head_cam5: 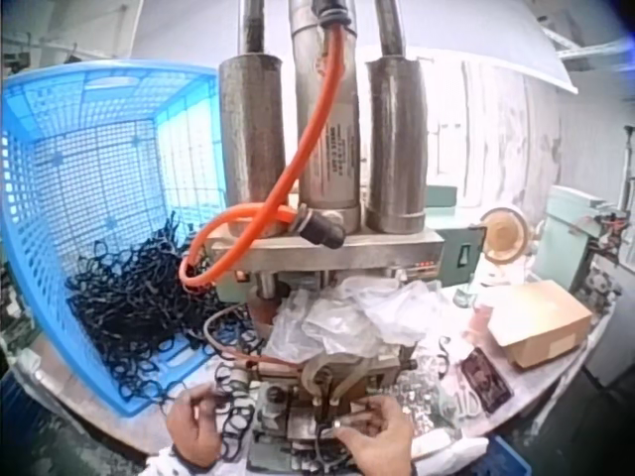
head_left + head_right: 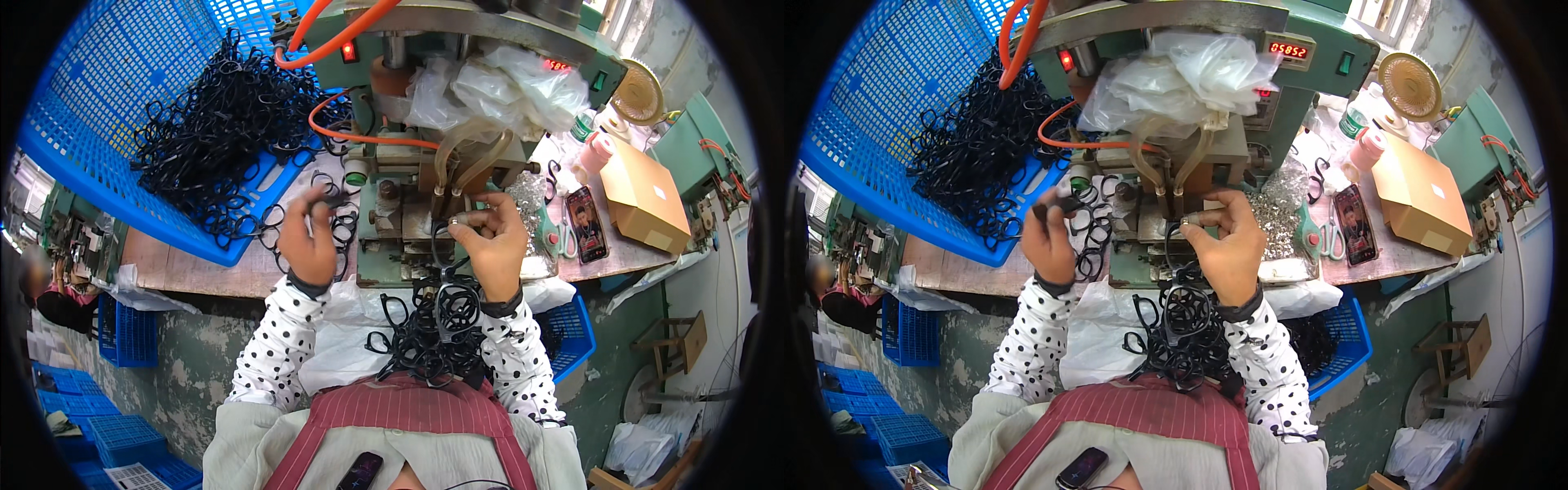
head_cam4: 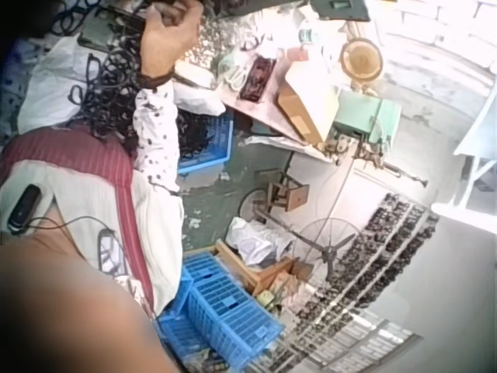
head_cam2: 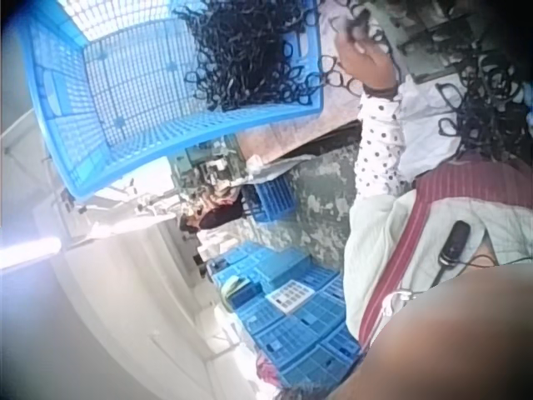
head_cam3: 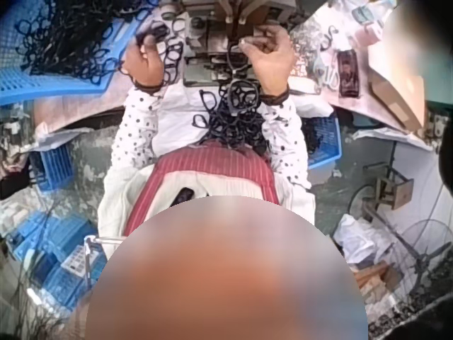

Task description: The person repeatedly picks black cable loops from a blue basket, places each loop into a press machine, and adds small metal components from a tray. The person operates the press to attach the components, then removes the finished cable and sets it aside. This cycle continues throughout the clip.

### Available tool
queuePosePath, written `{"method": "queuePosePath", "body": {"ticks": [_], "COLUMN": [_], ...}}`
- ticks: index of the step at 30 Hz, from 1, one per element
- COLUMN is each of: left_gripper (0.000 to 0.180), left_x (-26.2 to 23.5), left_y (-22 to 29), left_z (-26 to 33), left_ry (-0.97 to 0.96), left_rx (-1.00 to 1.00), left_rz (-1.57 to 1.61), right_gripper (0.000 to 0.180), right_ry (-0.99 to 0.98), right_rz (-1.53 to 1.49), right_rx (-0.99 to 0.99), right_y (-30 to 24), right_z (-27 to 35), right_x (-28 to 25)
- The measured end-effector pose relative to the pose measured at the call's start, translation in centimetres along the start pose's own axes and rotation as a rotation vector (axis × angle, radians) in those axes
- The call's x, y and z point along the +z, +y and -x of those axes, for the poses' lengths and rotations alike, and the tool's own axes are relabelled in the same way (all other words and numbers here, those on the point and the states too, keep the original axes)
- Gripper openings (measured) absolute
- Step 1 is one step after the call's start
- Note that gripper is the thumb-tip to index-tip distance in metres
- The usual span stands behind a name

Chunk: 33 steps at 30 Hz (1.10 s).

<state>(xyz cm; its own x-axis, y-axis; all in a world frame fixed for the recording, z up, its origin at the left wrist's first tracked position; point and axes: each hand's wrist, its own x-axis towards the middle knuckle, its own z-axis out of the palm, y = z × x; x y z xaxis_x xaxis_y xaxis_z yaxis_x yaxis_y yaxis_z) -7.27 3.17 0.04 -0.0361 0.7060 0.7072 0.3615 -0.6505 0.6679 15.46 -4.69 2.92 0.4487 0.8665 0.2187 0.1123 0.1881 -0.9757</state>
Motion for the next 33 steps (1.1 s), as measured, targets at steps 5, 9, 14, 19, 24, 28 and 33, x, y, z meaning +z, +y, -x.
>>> {"method": "queuePosePath", "body": {"ticks": [5, 9, 14, 19, 24, 28, 33], "left_gripper": [0.029, 0.037, 0.038, 0.038, 0.041, 0.04, 0.041], "left_x": [1.0, 2.1, 4.2, 5.5, 5.6, 5.2, 5.2], "left_y": [3.6, 5.3, 5.8, 5.3, 4.8, 4.8, 5.2], "left_z": [-0.1, 0.9, 2.0, 2.4, 2.9, 2.6, 3.0], "left_ry": [-0.193, -0.376, -0.534, -0.545, -0.546, -0.581, -0.547], "left_rx": [0.652, 0.76, 0.833, 0.762, 0.769, 0.801, 0.756], "left_rz": [0.023, 0.112, 0.234, 0.271, 0.261, 0.224, 0.249], "right_gripper": [0.049, 0.055, 0.059, 0.031, 0.032, 0.019, 0.015], "right_ry": [0.012, 0.057, 0.056, 0.415, 0.144, 0.181, 0.239], "right_rz": [0.077, -0.059, 0.108, 0.782, 1.116, 1.042, 1.229], "right_rx": [0.01, -0.058, -0.068, -0.034, -0.34, -0.355, -0.238], "right_y": [-0.7, 0.3, 0.1, 8.7, 10.5, 13.0, 11.4], "right_z": [-0.8, -1.1, -1.4, -4.2, -2.3, -2.7, -2.1], "right_x": [1.1, 2.0, 0.0, -9.2, -11.2, -11.8, -9.6]}}
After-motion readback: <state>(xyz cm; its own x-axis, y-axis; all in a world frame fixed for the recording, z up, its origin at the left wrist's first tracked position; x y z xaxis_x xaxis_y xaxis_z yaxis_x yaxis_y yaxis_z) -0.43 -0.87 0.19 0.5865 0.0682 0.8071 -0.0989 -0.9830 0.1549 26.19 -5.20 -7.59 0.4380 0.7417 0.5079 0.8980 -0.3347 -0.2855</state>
